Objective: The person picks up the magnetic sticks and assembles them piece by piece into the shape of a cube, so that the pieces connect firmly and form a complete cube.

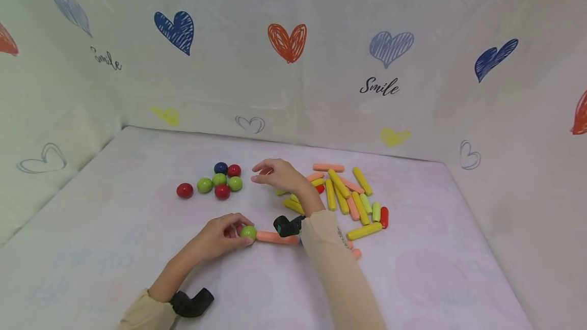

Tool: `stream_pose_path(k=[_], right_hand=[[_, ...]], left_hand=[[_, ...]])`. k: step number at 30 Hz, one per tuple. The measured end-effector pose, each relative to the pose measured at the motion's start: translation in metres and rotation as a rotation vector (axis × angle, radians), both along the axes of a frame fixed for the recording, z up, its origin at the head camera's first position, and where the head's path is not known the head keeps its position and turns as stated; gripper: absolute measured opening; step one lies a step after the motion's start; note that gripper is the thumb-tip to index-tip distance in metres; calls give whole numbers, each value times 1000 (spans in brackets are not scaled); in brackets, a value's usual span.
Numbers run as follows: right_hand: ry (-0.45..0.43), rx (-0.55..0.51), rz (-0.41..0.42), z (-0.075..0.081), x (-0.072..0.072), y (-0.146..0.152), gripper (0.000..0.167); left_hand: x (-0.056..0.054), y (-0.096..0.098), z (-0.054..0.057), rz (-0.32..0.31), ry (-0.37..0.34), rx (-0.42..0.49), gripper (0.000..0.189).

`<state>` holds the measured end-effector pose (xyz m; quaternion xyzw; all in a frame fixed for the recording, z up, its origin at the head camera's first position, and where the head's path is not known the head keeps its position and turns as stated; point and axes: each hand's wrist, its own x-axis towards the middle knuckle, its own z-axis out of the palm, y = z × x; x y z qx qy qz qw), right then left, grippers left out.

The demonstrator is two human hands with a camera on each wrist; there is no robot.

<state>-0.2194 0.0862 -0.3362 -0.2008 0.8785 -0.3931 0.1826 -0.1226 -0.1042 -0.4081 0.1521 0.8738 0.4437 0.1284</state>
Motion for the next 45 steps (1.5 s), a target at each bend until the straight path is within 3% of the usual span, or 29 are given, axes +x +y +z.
stream_pose_path(k=[5, 10, 18, 36, 45], right_hand=[[-133, -31, -15, -17, -16, -18, 43], [-225, -24, -111, -32, -20, -36, 45], [-194, 50, -168, -42, -23, -53, 48], [-131, 165, -185, -42, -19, -67, 50], [-111, 147, -100, -36, -15, -53, 47]], left_hand=[[-1, -1, -1, -10, 10, 3, 28], [-1, -2, -1, -30, 16, 22, 27], [-1, -4, 0, -23, 34, 15, 27], [-2, -4, 1, -42, 23, 35, 26], [0, -4, 1, -16, 10, 15, 25]])
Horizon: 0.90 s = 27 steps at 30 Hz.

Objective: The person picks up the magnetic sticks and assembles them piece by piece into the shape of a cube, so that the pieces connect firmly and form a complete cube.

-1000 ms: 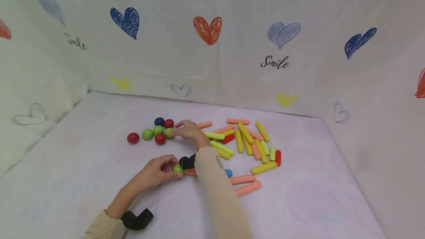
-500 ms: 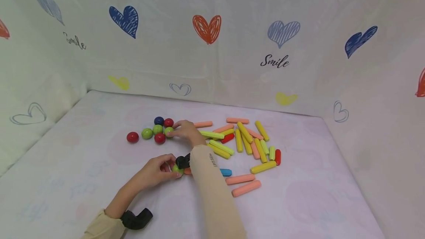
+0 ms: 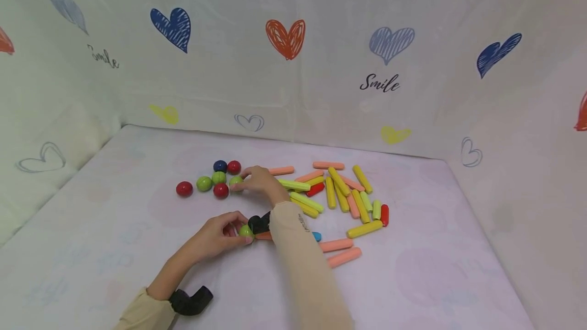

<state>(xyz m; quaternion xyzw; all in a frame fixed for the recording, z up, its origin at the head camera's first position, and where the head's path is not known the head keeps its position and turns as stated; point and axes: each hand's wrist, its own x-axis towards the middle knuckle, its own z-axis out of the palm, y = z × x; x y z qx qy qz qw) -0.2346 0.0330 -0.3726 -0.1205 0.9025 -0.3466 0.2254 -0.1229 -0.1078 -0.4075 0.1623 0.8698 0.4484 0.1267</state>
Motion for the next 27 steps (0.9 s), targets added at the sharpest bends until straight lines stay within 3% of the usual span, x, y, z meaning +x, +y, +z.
stream_pose_path(k=[6, 14, 20, 27], right_hand=[[16, -141, 42, 13, 18, 29, 43], [41, -359, -55, 30, 69, 67, 48], [22, -413, -187, 23, 104, 92, 53], [30, -383, -345, 2, 127, 114, 47]], left_hand=[[1, 2, 1, 31, -30, -14, 25], [-1, 5, 1, 44, -37, -42, 27], [0, 6, 2, 41, -38, -47, 28], [0, 9, 2, 48, -32, -63, 29]])
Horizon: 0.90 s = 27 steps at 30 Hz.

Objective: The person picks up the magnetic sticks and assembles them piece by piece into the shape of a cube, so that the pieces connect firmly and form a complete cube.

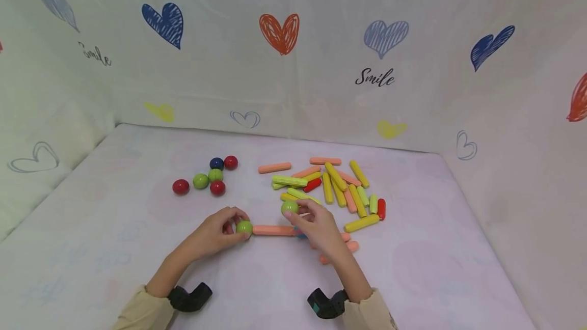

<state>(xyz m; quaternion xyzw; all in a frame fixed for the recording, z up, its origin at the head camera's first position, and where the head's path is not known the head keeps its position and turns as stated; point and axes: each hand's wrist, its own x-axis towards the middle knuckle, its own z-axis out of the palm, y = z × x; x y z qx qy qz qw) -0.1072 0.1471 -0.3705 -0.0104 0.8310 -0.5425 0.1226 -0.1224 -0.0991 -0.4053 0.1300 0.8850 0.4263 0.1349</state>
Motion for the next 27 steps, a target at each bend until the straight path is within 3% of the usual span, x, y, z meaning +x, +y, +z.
stream_pose_path(k=[7, 12, 16, 27], right_hand=[[-30, 26, -75, -18, 7, 6, 49], [-11, 28, -74, -23, 8, 6, 43], [19, 53, -29, -23, 9, 7, 42], [111, 208, 125, -20, 8, 26, 43]], left_hand=[[3, 6, -4, 7, 31, -30, 32], [7, 16, -6, 19, 78, -96, 20], [8, 20, -6, 29, 93, -114, 16], [6, 15, -4, 89, 36, -61, 16]])
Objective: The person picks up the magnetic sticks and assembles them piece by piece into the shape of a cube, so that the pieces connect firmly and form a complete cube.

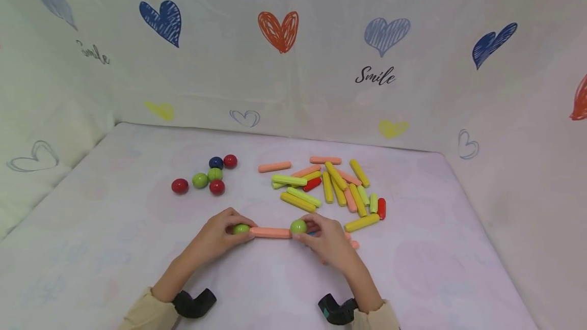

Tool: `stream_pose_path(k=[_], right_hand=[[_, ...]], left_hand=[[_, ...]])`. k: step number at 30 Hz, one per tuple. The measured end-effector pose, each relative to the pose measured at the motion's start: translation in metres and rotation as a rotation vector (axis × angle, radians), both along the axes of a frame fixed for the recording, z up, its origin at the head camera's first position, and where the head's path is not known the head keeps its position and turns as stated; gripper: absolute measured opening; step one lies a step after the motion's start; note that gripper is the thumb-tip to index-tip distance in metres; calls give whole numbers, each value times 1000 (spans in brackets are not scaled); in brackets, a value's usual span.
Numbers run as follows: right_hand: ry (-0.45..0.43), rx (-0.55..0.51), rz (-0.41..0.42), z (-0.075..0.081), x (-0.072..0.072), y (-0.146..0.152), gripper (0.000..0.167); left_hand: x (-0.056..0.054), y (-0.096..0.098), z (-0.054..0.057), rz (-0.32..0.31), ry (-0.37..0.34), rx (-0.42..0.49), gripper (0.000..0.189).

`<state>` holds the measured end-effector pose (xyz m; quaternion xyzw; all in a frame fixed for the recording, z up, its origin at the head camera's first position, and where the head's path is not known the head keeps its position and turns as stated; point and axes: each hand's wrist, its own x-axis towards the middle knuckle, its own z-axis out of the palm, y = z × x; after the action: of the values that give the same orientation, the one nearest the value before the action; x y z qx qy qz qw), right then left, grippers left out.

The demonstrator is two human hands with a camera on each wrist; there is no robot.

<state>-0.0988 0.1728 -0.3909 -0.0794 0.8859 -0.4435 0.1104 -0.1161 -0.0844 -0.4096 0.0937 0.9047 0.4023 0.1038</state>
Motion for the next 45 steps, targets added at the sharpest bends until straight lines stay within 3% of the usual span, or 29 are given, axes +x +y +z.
stream_pose_path(k=[10, 17, 30, 38, 45], right_hand=[[31, 199, -17, 3, 0, -4, 35], [70, 243, 1, 1, 4, -6, 36], [53, 222, 24, 3, 5, -5, 39], [-29, 99, 91, 9, 4, 8, 43], [-7, 66, 10, 29, 9, 28, 36]], left_hand=[[0, -2, 4, 16, -21, 38, 18], [1, 0, 4, 11, -16, 38, 18], [1, 0, 3, -6, -24, 17, 18], [1, -1, 2, -8, -25, 15, 18], [2, -2, 0, -8, -8, 26, 18]])
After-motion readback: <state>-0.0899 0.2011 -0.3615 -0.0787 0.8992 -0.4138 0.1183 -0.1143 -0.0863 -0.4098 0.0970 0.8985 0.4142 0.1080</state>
